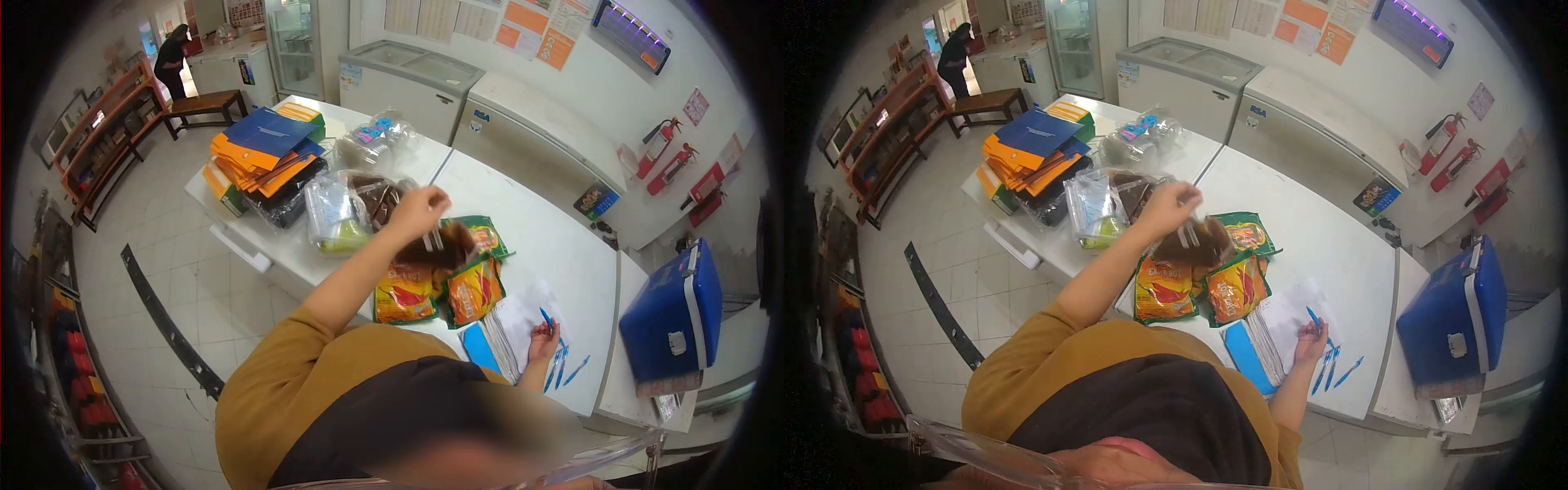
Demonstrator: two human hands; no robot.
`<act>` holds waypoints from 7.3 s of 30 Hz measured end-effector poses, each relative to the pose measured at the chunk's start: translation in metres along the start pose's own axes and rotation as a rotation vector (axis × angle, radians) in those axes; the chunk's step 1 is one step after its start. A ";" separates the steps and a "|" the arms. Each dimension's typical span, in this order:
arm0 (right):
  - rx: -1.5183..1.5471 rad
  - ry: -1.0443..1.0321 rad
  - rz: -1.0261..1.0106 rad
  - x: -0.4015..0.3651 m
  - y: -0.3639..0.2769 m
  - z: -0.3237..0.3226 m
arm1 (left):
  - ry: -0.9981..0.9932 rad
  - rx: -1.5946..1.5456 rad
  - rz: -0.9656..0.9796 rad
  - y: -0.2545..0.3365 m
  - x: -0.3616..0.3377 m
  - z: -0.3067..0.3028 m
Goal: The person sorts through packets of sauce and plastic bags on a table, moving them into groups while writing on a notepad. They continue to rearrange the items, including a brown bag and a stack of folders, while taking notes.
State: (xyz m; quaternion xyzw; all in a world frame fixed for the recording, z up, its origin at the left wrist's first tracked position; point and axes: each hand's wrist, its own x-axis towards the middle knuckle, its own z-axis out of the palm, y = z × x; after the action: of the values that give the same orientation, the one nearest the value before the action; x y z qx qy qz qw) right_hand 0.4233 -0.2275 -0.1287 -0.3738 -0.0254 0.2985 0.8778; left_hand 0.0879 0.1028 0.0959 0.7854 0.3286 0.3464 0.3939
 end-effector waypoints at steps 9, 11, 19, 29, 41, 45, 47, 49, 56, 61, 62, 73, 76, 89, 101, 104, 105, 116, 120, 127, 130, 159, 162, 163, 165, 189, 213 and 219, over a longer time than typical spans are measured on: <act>-0.001 0.011 0.003 0.004 0.002 -0.005 | 0.198 0.614 0.017 -0.150 -0.014 -0.010; 0.013 0.022 -0.012 0.003 0.002 -0.006 | 0.256 0.595 -0.235 -0.118 -0.038 -0.007; 0.029 0.043 -0.005 0.002 0.004 -0.002 | 0.437 0.488 -0.222 -0.141 -0.018 0.013; 0.053 0.012 0.008 0.007 0.006 -0.009 | 0.322 0.294 -0.136 -0.079 -0.036 -0.013; 0.108 0.008 0.045 0.004 0.001 -0.008 | 0.335 -0.091 0.039 0.046 -0.023 -0.081; 0.137 0.009 0.044 0.005 0.000 -0.007 | 0.252 -0.270 0.041 0.075 -0.009 -0.089; 0.151 0.013 0.043 0.003 0.000 -0.007 | 0.191 -0.323 0.122 0.079 0.014 -0.082; 0.174 0.016 0.046 0.001 -0.002 -0.005 | 0.081 -0.352 0.093 0.077 0.045 -0.067; 0.028 -0.024 -0.013 0.002 0.009 -0.020 | -0.417 0.113 0.082 -0.091 0.129 0.059; -0.047 -0.156 -0.061 -0.019 0.012 -0.021 | -0.232 0.581 -0.125 -0.198 0.107 0.089; -0.021 -0.173 -0.067 -0.023 0.016 -0.027 | -0.163 0.598 -0.089 -0.200 0.102 0.086; -0.871 -0.287 -0.091 -0.040 0.016 0.053 | -0.711 0.324 0.829 0.002 -0.099 0.188; -0.998 -0.342 -0.111 -0.039 0.025 0.054 | -0.786 0.484 0.774 -0.021 -0.127 0.211; -1.067 -0.532 0.123 -0.056 -0.007 0.033 | -0.618 0.487 0.698 -0.040 -0.183 0.239; -1.211 -0.979 -0.070 -0.033 0.004 0.038 | -0.619 0.484 0.559 -0.042 -0.184 0.240; -1.220 -0.980 -0.033 -0.035 0.007 0.038 | -0.631 0.482 0.534 -0.041 -0.184 0.238; -1.214 -0.987 -0.046 -0.035 0.006 0.040 | -0.631 0.484 0.531 -0.041 -0.184 0.239; -1.210 -1.022 -0.035 -0.032 0.006 0.044 | -0.616 0.493 0.521 -0.041 -0.183 0.241; -1.201 -1.005 -0.031 -0.033 0.005 0.046 | -0.613 0.486 0.517 -0.041 -0.184 0.241; -1.207 -1.015 -0.043 -0.033 0.006 0.047 | -0.605 0.476 0.516 -0.041 -0.183 0.241; -1.212 -1.024 -0.046 -0.033 0.006 0.046 | -0.593 0.478 0.523 -0.040 -0.183 0.241; -1.229 -0.969 -0.104 -0.034 0.008 0.044 | -0.592 0.451 0.529 -0.043 -0.182 0.241; -1.215 -0.949 -0.131 -0.036 0.009 0.044 | -0.590 0.454 0.528 -0.042 -0.182 0.241; -1.212 -0.943 -0.142 -0.036 0.009 0.044 | -0.591 0.456 0.527 -0.042 -0.182 0.241; -1.219 -0.962 -0.142 -0.035 0.008 0.045 | -0.587 0.455 0.529 -0.042 -0.182 0.241; -1.213 -0.950 -0.221 -0.035 0.009 0.045 | -0.594 0.450 0.519 -0.042 -0.183 0.240; -1.223 -0.798 -0.286 -0.037 0.010 0.039 | -0.577 0.431 0.524 -0.041 -0.181 0.240; -1.249 -0.846 -0.272 -0.033 0.011 0.040 | -0.576 0.432 0.526 -0.043 -0.182 0.241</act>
State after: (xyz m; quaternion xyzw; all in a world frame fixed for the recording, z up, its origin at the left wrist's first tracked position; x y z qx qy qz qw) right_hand 0.3799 -0.2139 -0.1017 -0.6479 -0.5689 0.2356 0.4484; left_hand 0.1718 -0.1148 -0.1005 0.9710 0.0593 0.1254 0.1947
